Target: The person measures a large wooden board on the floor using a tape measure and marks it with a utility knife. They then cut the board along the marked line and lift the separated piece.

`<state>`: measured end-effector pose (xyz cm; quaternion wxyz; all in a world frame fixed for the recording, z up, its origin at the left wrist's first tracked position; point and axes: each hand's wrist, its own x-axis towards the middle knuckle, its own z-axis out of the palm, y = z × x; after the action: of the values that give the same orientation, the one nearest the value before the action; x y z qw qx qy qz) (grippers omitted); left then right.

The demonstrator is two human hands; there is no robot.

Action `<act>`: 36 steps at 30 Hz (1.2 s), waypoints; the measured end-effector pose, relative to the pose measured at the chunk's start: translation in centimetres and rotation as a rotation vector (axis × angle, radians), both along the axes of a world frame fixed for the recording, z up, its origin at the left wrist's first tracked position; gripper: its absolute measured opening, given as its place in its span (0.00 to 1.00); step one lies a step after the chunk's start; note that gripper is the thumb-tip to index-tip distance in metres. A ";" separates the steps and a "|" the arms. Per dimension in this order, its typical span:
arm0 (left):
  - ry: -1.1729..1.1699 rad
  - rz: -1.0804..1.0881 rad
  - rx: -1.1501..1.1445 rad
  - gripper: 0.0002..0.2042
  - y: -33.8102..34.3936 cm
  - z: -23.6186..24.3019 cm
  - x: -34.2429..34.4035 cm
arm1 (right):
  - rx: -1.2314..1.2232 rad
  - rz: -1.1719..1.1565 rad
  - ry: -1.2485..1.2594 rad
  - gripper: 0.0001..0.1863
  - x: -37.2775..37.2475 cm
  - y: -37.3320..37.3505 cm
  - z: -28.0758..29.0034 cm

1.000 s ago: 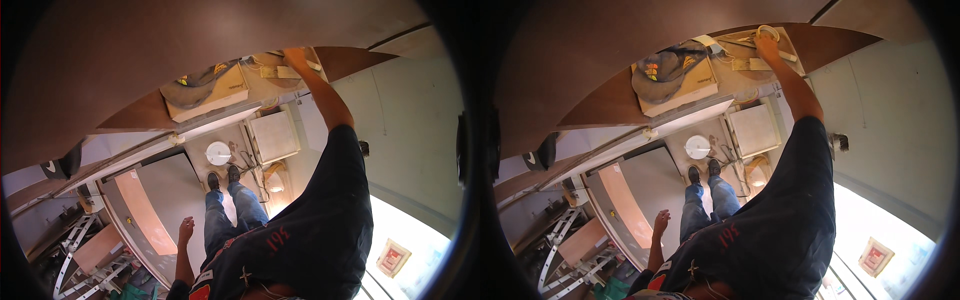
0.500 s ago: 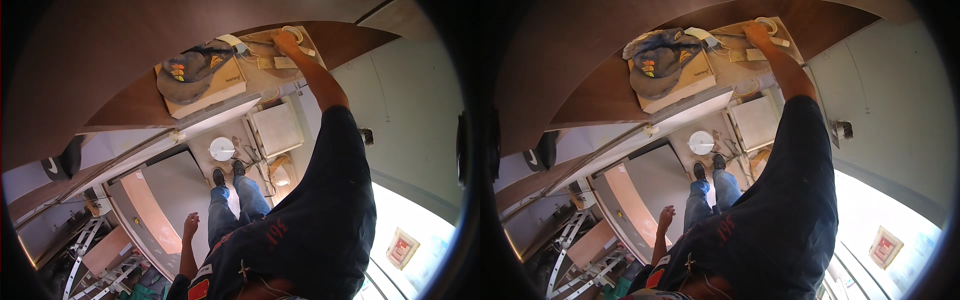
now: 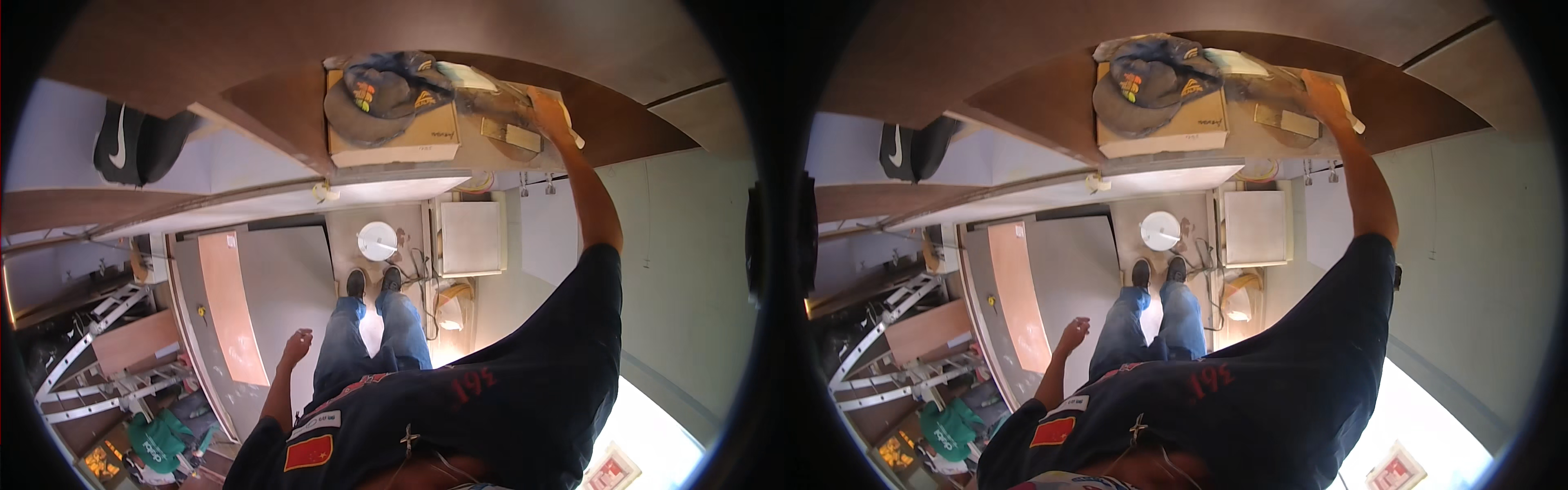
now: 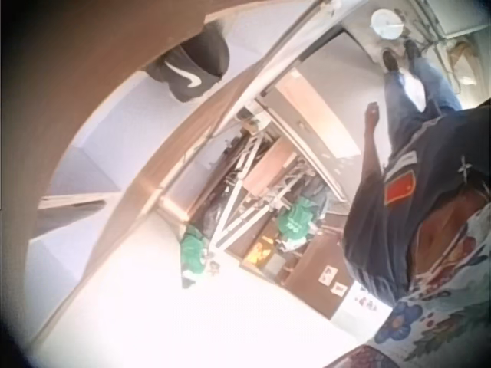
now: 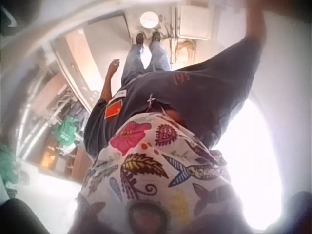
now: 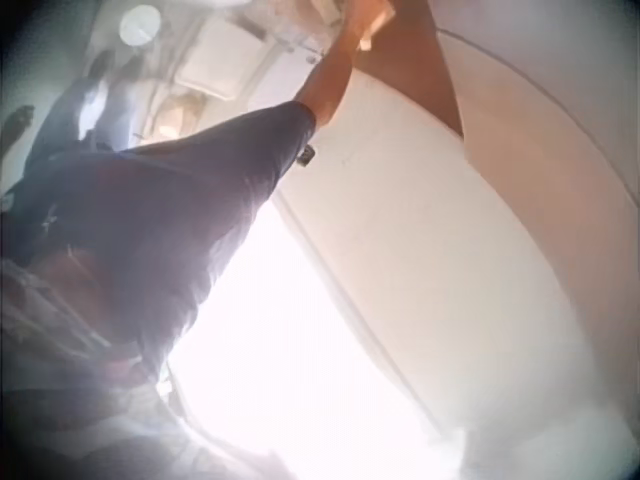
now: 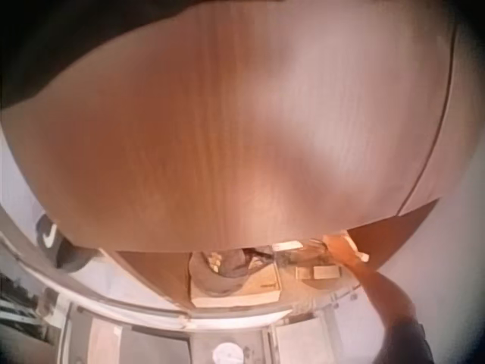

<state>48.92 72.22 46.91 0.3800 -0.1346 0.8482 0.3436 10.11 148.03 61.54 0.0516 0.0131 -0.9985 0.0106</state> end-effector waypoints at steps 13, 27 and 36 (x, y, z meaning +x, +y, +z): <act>0.047 0.142 0.019 0.17 1.6 0.3 2.2 | -0.909 -0.333 -0.368 0.38 7.0 1.0 -3.5; 0.076 0.281 -0.027 0.19 -1.4 1.0 7.2 | -0.360 -0.286 -0.605 0.20 6.3 2.2 -2.5; 0.298 0.385 -0.036 0.15 -3.5 -11.9 21.2 | -0.805 -0.582 -0.567 0.15 16.4 -0.2 -8.9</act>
<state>70.13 68.68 34.99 0.1758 -0.2485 0.8594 0.4108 26.53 147.82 52.60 -0.2164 -0.2866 -0.8530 0.3787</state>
